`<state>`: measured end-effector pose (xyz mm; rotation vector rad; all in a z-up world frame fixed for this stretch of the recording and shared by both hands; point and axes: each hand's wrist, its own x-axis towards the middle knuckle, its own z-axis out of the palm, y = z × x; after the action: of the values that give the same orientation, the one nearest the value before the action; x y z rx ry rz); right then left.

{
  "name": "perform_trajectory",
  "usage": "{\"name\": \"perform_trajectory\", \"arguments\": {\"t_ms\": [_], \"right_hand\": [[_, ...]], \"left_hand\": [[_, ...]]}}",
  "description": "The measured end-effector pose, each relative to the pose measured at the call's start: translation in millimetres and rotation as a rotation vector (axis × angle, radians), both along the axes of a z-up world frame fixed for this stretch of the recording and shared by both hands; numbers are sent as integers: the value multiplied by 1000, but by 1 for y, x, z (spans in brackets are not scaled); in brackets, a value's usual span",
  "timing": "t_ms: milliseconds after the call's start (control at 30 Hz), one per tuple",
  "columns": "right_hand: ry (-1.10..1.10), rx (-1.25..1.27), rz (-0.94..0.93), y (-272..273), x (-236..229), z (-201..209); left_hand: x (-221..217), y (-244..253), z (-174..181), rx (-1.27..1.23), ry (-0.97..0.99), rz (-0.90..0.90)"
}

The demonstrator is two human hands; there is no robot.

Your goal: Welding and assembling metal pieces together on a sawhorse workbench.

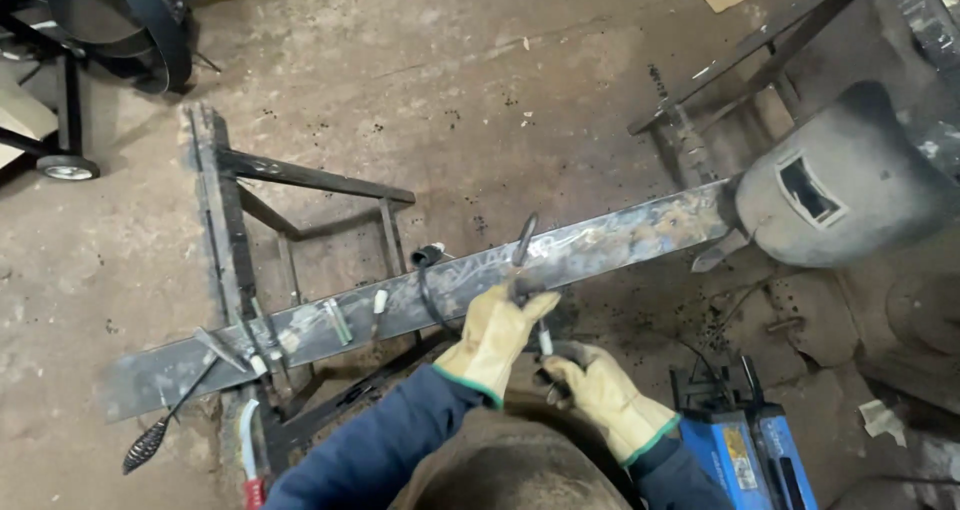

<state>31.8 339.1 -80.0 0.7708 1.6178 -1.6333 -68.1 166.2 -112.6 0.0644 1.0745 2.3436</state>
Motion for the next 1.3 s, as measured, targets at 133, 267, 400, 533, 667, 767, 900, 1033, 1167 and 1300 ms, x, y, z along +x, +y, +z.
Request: {"name": "perform_trajectory", "arguments": {"t_ms": [133, 267, 400, 533, 667, 767, 900, 1033, 1167, 1300], "right_hand": [[591, 334, 152, 61, -9, -60], [670, 353, 71, 102, -39, -121], [677, 64, -99, 120, -55, -160], [384, 398, 204, 109, -83, -76], [479, 804, 585, 116, -91, -108], [535, 856, 521, 113, -88, -94], [281, 945, 448, 80, -112, 30], [467, 951, 332, 68, -105, 25], [424, 913, 319, 58, -101, 15], [349, 950, 271, 45, -104, 23]], "left_hand": [[-43, 50, 67, -1387, 888, -136], [-89, 63, 133, -1449, 844, -96], [-123, 50, 80, -1800, 1095, -224], [-140, 36, 30, -1655, 1774, -292], [-156, 43, 29, -1707, 1239, -907], [-168, 36, 40, -1558, 1595, -1054], [-175, 22, 28, -1633, 1441, -1009], [-170, 12, 54, -1572, 1370, -870], [-171, 10, 55, -1566, 1252, -841], [-168, 17, 61, -1516, 1166, -816]]}}
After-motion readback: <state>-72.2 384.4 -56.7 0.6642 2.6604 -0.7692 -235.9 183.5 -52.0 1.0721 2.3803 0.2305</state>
